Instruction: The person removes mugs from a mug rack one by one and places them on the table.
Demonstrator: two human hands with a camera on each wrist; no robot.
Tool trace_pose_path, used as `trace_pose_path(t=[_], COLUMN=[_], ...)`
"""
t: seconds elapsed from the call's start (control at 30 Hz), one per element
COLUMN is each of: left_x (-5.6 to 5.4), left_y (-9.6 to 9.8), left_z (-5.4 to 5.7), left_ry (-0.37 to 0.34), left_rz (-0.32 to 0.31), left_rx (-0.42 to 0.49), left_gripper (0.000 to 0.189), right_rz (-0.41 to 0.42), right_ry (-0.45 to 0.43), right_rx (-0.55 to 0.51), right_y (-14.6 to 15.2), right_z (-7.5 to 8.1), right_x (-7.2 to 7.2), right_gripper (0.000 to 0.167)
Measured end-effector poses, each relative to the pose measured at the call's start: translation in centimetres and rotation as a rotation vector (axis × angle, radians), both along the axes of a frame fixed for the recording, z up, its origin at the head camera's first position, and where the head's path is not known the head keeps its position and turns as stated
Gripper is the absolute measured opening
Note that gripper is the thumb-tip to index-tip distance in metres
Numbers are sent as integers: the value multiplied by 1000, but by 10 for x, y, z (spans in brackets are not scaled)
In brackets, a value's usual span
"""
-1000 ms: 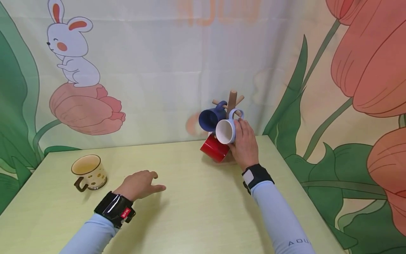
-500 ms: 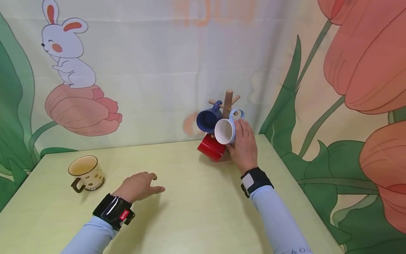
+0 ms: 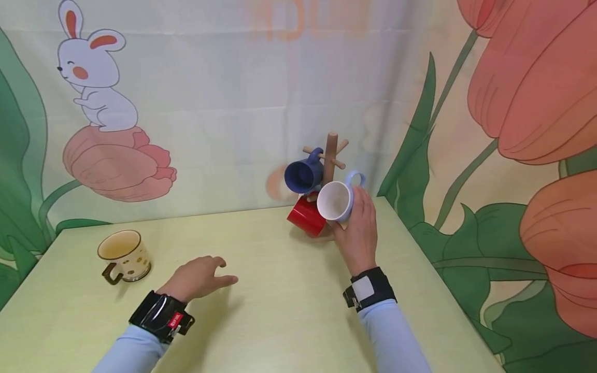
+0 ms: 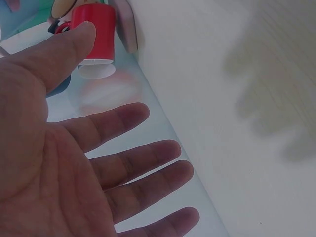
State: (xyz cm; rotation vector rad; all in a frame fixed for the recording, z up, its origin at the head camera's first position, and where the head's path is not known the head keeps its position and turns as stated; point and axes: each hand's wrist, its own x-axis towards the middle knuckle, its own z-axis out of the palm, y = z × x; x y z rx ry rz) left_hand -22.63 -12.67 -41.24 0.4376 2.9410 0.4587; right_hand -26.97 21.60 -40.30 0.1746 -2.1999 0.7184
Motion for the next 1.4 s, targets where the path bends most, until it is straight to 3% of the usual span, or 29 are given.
trace_pose_path(t=[0.33, 0.67, 1.03, 1.23, 1.4], left_x=[6, 10, 9, 10, 12], left_y=[0, 0, 4, 8, 14], left_z=[3, 3, 1, -1, -3], left_ry=[-4, 10, 68, 134, 164], left_rz=[10, -10, -46, -103, -156], left_rx=[25, 49, 91, 128, 180], left_gripper=[58, 56, 49, 49, 57], right_rz=[36, 208, 501, 728, 861], right_ry=[-156, -408, -636, -773, -899], right_rx=[-128, -271, -328, -352, -322], right_y=[-26, -41, -57, -61, -64], right_z=[-2, -17, -27, -29, -30], right_x=[36, 47, 51, 51, 51], right_gripper=[97, 97, 87, 82, 78])
